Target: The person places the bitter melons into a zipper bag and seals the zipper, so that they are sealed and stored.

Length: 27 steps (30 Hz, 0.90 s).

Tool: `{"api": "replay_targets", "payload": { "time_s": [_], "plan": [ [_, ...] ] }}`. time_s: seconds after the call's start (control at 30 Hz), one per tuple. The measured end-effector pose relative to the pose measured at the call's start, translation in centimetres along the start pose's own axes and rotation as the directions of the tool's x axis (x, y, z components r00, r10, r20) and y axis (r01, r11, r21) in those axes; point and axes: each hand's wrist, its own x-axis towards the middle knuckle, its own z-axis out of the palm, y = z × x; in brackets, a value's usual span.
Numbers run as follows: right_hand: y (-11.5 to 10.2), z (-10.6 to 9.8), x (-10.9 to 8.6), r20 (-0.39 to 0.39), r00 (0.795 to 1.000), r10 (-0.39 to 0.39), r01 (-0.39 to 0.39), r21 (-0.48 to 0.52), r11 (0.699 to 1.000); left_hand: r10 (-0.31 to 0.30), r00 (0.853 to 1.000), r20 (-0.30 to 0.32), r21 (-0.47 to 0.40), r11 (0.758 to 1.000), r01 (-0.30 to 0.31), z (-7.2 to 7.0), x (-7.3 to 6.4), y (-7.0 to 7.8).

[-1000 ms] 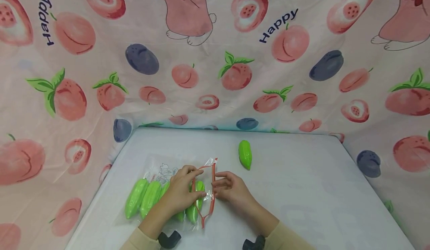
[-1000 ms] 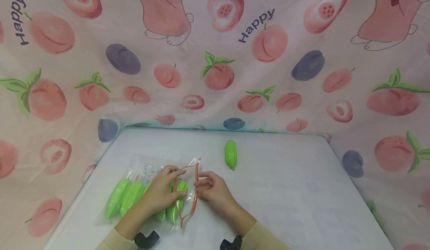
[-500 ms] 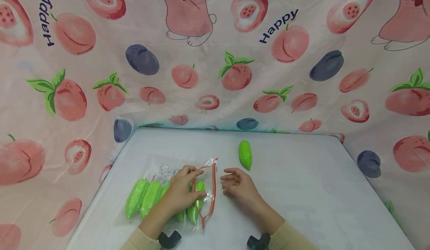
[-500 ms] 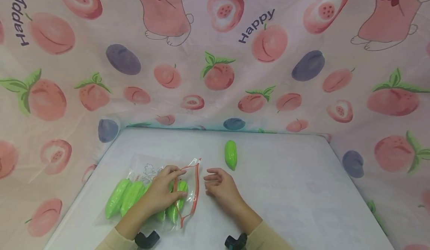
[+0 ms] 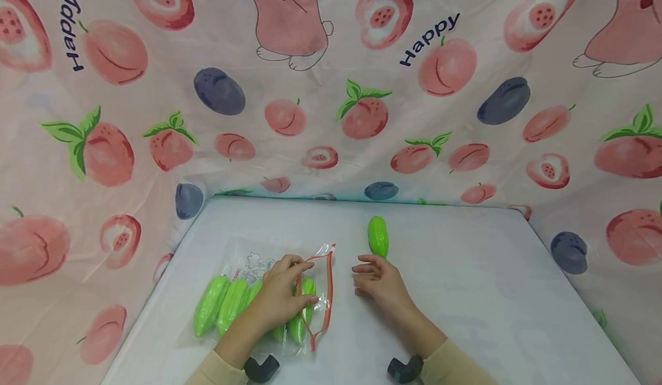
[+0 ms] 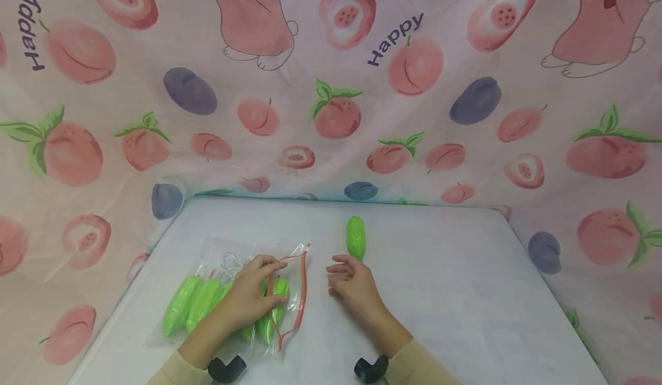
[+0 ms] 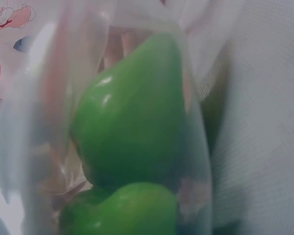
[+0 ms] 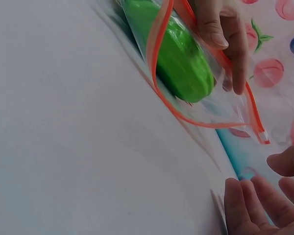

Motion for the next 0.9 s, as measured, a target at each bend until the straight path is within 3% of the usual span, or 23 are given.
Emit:
{"api": "replay_targets", "payload": {
  "time_s": [0.53, 0.9],
  "plan": [
    [0.3, -2.4, 0.9, -0.071, 0.997, -0.026, 0.025, -0.022, 0.999, 0.021, 1.000, 0.004, -0.019, 1.000, -0.021, 0.0, 0.0, -0.1],
    [0.1, -4.5, 1.2, -0.125, 0.992, -0.006, 0.001, -0.042, 0.999, 0.017, 1.000, 0.007, -0.009, 1.000, -0.017, 0.1, 0.0, -0.5]
  ]
}}
